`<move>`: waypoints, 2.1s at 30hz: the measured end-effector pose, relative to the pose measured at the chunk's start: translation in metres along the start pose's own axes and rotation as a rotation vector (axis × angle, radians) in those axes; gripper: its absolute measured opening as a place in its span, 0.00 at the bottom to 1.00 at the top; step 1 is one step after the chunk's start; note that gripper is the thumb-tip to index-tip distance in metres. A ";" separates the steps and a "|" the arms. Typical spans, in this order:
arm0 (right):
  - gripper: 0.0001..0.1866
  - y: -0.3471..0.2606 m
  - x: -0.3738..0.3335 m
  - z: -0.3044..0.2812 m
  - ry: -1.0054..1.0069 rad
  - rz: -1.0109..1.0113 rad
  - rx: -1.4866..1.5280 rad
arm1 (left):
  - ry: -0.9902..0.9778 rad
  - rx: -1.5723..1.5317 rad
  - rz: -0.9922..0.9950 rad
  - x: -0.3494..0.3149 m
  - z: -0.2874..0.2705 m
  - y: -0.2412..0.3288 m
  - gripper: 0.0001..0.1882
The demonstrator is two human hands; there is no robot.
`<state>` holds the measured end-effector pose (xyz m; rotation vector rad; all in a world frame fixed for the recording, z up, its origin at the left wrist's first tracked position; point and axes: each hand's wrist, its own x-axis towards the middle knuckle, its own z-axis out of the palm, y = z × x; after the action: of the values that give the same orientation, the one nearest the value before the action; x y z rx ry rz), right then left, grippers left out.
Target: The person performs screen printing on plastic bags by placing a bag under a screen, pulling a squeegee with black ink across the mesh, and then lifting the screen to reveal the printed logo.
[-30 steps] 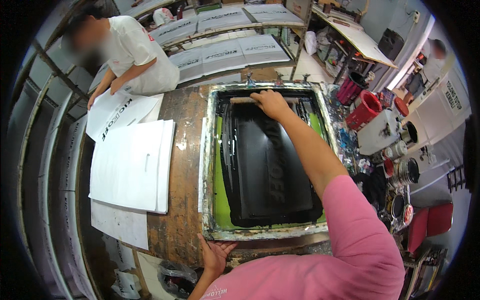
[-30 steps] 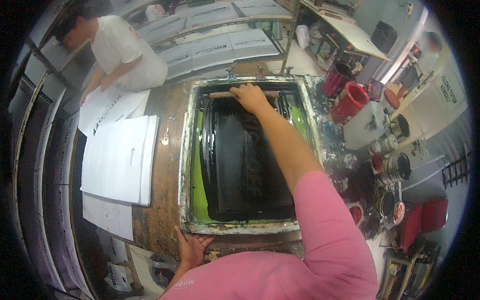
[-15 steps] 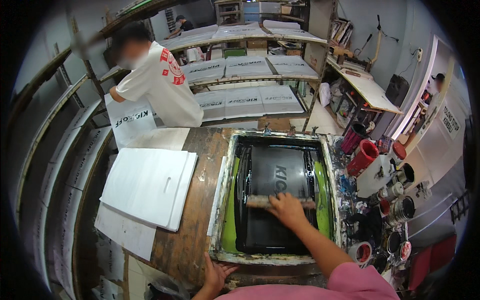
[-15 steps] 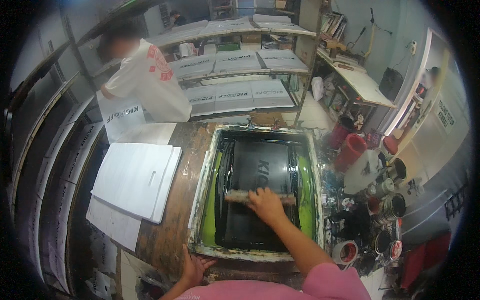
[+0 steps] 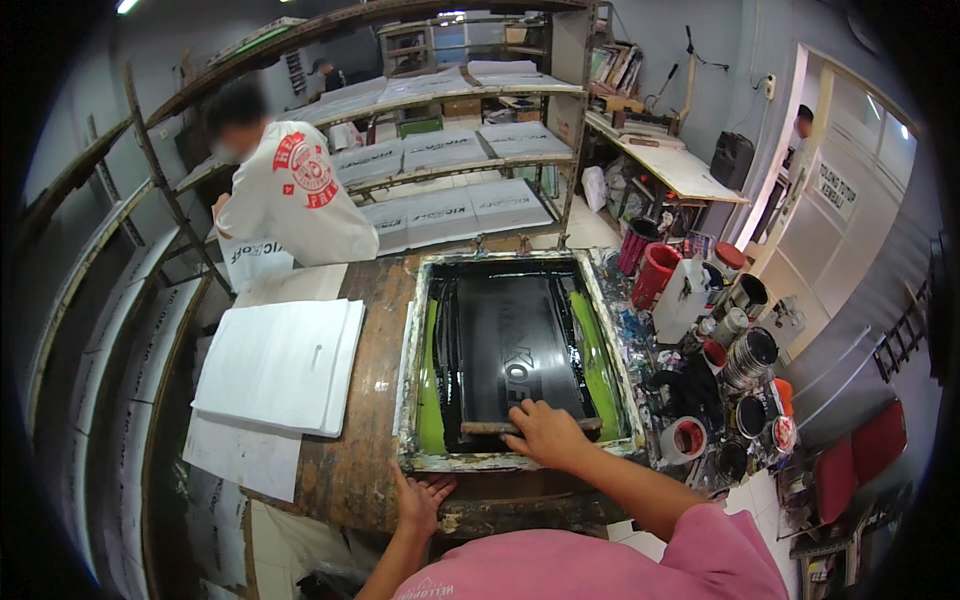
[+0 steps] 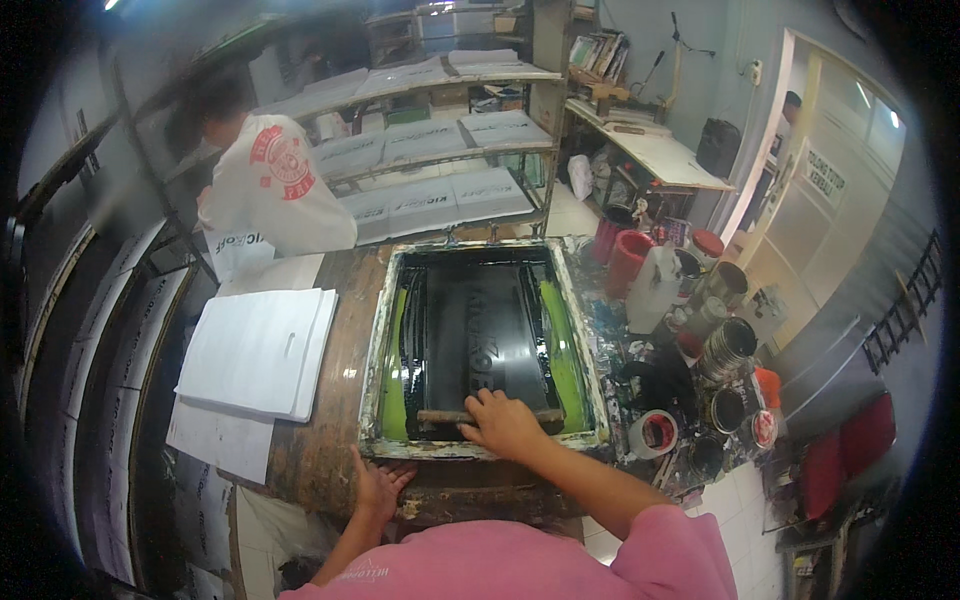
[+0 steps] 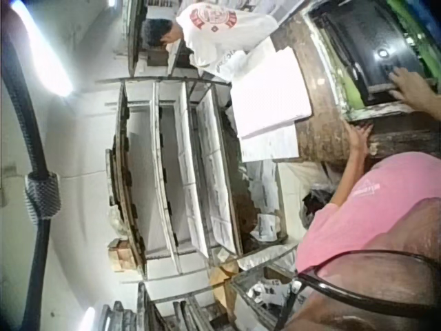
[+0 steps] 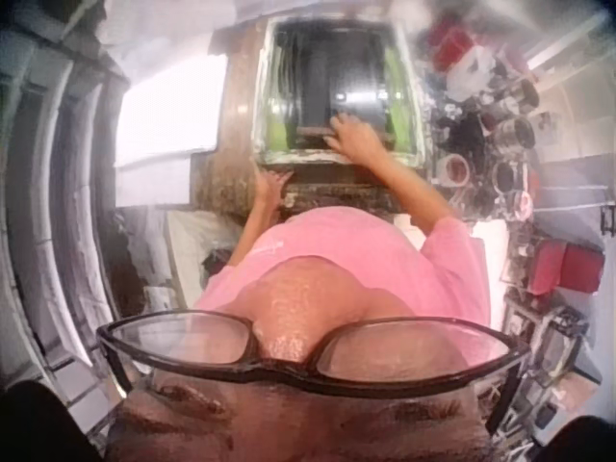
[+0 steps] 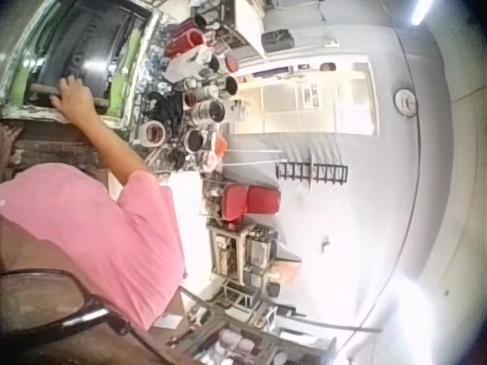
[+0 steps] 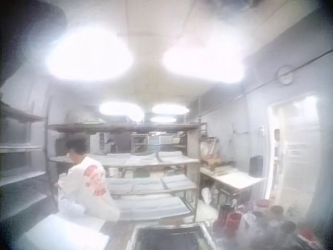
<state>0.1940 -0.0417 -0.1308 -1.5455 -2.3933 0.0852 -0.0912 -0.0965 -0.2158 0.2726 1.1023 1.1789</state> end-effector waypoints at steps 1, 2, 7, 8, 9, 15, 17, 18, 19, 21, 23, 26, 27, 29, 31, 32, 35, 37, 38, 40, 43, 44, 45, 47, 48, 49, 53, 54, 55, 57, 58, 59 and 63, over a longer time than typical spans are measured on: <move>0.21 -0.007 -0.006 -0.005 0.040 0.004 -0.005 | 0.020 0.002 -0.003 -0.004 0.003 0.003 0.64; 0.20 -0.015 -0.011 -0.012 -0.008 0.030 -0.022 | -0.055 0.008 0.040 -0.008 0.005 0.009 0.63; 0.18 -0.046 0.001 -0.074 0.323 0.025 -0.181 | -0.342 0.031 0.265 -0.029 0.015 0.061 0.55; 0.17 -0.045 0.013 -0.090 0.395 0.030 -0.163 | -0.490 -0.022 0.325 -0.030 0.019 0.073 0.55; 0.17 -0.044 0.024 -0.106 0.474 0.027 -0.145 | -0.595 -0.070 0.368 -0.030 0.023 0.084 0.55; 0.19 -0.031 0.086 -0.178 0.501 -0.011 -0.154 | -0.408 0.877 0.763 0.009 0.062 0.093 0.53; 0.21 -0.027 0.100 -0.192 0.528 -0.028 -0.130 | 0.020 1.700 0.737 0.021 0.070 0.070 0.52; 0.22 -0.025 0.105 -0.197 0.538 -0.029 -0.117 | 0.033 1.889 0.647 0.025 0.072 0.059 0.54; 0.23 -0.023 0.110 -0.202 0.547 -0.023 -0.105 | 0.041 1.927 0.598 0.026 0.070 0.048 0.55; 0.26 -0.019 0.116 -0.210 0.522 -0.015 -0.081 | 0.020 1.962 0.471 0.029 0.068 0.031 0.55; 0.27 -0.016 0.121 -0.215 0.496 -0.017 -0.052 | 0.021 1.938 0.535 0.032 0.064 0.019 0.57; 0.28 -0.012 0.126 -0.221 0.519 -0.026 -0.032 | 0.011 1.931 0.459 0.033 0.062 0.017 0.58; 0.28 -0.012 0.128 -0.223 0.549 -0.037 -0.032 | 0.008 1.908 0.514 0.034 0.064 0.020 0.58; 0.28 -0.010 0.132 -0.225 0.533 -0.033 -0.039 | -0.052 1.685 0.615 0.033 0.075 0.028 0.55; 0.28 -0.008 0.135 -0.226 0.563 -0.047 -0.059 | -0.092 1.532 0.808 0.031 0.092 0.040 0.51; 0.28 -0.007 0.136 -0.225 0.594 -0.059 -0.072 | -0.105 1.502 0.908 0.033 0.103 0.048 0.49; 0.28 -0.006 0.136 -0.221 0.618 -0.059 -0.053 | -0.029 1.224 1.080 0.045 0.142 0.067 0.34; 0.28 -0.008 0.133 -0.218 0.624 -0.053 -0.056 | 0.030 1.103 1.128 0.051 0.158 0.078 0.28; 0.28 -0.008 0.132 -0.217 0.631 -0.056 -0.078 | 0.091 1.103 1.173 0.052 0.160 0.080 0.20; 0.28 -0.009 0.130 -0.216 0.620 -0.052 -0.095 | 0.164 1.017 1.064 0.054 0.157 0.087 0.20; 0.29 -0.009 0.130 -0.217 0.565 -0.022 -0.076 | 0.222 0.960 1.042 0.054 0.133 0.101 0.20; 0.30 -0.009 0.130 -0.218 0.552 -0.018 -0.079 | 0.215 0.906 1.055 0.055 0.121 0.107 0.21; 0.30 -0.009 0.130 -0.218 0.560 -0.017 -0.107 | 0.249 0.857 1.002 0.056 0.109 0.114 0.21; 0.30 -0.009 0.131 -0.219 0.513 -0.001 -0.086 | 0.331 0.902 1.041 0.057 0.079 0.132 0.21; 0.30 -0.010 0.130 -0.220 0.499 0.004 -0.089 | 0.353 0.899 1.068 0.057 0.063 0.140 0.21; 0.31 -0.010 0.130 -0.220 0.498 0.002 -0.068 | 0.405 0.911 1.054 0.057 0.046 0.149 0.22; 0.31 -0.012 0.128 -0.222 0.478 -0.005 -0.024 | 0.477 0.888 1.028 0.058 -0.024 0.198 0.24; 0.31 -0.012 0.127 -0.222 0.487 -0.003 -0.041 | 0.461 0.893 1.059 0.058 -0.041 0.210 0.26; 0.31 -0.012 0.126 -0.222 0.483 -0.006 -0.025 | 0.497 0.967 1.081 0.059 -0.058 0.221 0.26; 0.30 -0.012 0.125 -0.221 0.483 -0.013 -0.027 | 0.608 1.062 1.059 0.064 -0.088 0.248 0.27; 0.31 -0.012 0.125 -0.221 0.493 -0.010 -0.014 | 0.627 1.066 1.054 0.065 -0.101 0.260 0.27; 0.31 -0.012 0.125 -0.220 0.485 -0.013 -0.007 | 0.652 1.056 1.026 0.069 -0.116 0.269 0.27; 0.31 -0.011 0.125 -0.217 0.503 -0.009 -0.018 | 0.834 1.106 0.915 0.086 -0.173 0.304 0.27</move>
<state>0.1953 0.0433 0.1053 -1.3633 -2.0052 -0.2937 -0.4143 0.0418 -0.1392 1.3242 2.4868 1.3662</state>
